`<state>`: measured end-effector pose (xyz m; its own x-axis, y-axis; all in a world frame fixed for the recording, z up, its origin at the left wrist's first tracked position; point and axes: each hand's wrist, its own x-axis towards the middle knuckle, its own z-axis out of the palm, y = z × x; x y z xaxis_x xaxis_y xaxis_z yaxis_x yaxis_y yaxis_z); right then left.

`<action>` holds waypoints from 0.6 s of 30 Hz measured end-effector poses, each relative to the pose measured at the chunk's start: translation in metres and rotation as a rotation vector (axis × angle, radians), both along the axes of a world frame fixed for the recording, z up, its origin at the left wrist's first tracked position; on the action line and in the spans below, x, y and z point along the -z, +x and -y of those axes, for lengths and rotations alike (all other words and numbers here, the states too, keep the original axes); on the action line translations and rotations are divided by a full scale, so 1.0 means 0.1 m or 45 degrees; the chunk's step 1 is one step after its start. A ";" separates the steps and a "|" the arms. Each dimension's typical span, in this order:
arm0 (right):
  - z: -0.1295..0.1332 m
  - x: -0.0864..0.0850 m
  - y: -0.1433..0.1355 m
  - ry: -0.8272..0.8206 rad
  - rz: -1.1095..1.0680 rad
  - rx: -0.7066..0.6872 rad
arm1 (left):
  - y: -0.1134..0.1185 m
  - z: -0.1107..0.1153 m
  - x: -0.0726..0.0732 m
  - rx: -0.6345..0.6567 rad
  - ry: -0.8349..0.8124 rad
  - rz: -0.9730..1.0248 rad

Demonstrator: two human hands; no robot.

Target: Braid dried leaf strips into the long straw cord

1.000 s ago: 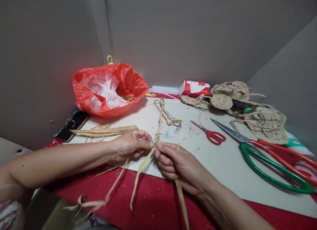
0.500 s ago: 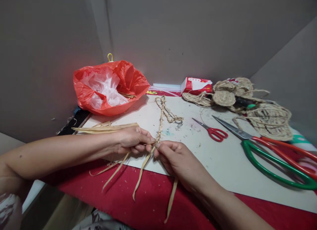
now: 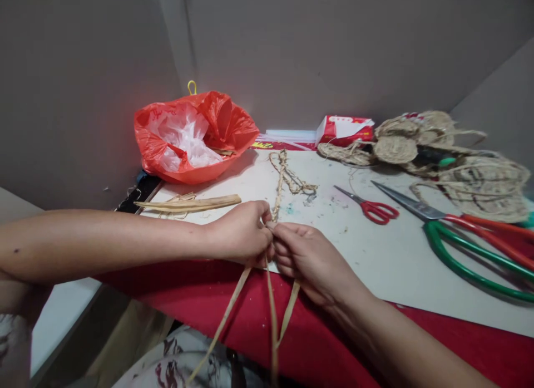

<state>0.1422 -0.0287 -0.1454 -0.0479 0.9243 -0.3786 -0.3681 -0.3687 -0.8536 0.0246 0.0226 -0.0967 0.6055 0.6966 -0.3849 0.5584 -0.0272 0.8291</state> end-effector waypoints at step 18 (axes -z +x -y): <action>-0.04 -0.02 0.14 0.082 -0.027 -0.224 | -0.14 -0.19 0.16 0.078 -0.442 0.373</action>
<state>0.1561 -0.0249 -0.1435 -0.2181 0.9234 -0.3158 -0.3211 -0.3735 -0.8703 0.0108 0.0420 -0.1125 0.7598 0.5161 -0.3953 0.3049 0.2542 0.9179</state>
